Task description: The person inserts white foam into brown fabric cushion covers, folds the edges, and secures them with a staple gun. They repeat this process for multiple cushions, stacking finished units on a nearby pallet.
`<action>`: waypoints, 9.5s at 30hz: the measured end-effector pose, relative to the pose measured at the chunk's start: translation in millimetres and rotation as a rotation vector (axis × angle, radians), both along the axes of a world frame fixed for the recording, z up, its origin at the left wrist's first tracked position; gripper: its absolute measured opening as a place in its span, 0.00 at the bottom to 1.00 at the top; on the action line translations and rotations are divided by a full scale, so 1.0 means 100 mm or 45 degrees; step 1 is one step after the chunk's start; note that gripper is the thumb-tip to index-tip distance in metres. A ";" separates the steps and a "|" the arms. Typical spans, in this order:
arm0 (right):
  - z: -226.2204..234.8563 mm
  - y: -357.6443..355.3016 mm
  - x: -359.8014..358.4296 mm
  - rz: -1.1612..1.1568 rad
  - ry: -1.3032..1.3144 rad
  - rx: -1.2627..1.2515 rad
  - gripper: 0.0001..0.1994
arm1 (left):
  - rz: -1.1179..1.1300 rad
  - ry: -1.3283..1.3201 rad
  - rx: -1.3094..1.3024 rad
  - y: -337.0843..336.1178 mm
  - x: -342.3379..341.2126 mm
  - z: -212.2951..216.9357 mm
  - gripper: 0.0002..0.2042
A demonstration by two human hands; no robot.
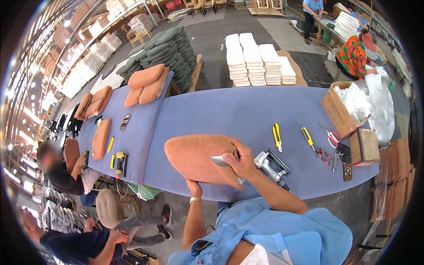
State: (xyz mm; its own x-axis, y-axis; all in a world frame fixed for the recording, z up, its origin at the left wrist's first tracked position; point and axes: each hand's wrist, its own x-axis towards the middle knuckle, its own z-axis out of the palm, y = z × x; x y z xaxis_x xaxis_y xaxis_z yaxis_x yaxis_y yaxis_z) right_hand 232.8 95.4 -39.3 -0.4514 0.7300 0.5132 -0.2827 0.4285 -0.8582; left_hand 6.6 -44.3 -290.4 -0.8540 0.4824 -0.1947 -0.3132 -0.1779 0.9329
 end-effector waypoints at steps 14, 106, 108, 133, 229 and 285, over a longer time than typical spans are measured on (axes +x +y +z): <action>-0.30 0.76 -0.19 -0.411 -0.409 0.244 0.17 | -1.146 -0.174 -0.921 0.60 -0.01 0.78 0.37; -1.80 1.73 -1.31 -0.294 0.043 -1.036 0.24 | -0.918 0.444 -0.015 2.42 -0.12 1.23 0.10; -1.71 1.73 -1.36 -0.179 -0.076 -1.060 0.23 | -0.914 0.420 -0.051 2.39 -0.22 1.29 0.10; -1.41 1.41 -1.72 -0.402 -0.583 -0.709 0.15 | -0.707 0.399 0.018 2.03 -0.43 1.06 0.09; 0.10 1.72 -0.94 0.192 -1.575 -0.103 0.40 | -1.297 0.521 0.275 2.56 -0.43 0.67 0.35; 0.01 1.91 -1.17 0.024 -1.811 -0.278 0.38 | -1.623 0.181 -0.041 3.33 -0.27 0.59 0.30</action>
State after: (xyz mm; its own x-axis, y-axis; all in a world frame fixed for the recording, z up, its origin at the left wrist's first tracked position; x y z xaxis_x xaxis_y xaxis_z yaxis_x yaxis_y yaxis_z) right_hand 115.5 286.5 -38.4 -0.4861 0.7222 -0.4920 0.8499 0.2596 -0.4586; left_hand -20.7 288.5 -231.6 0.1916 0.9671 -0.1674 -0.1422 0.1961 0.9702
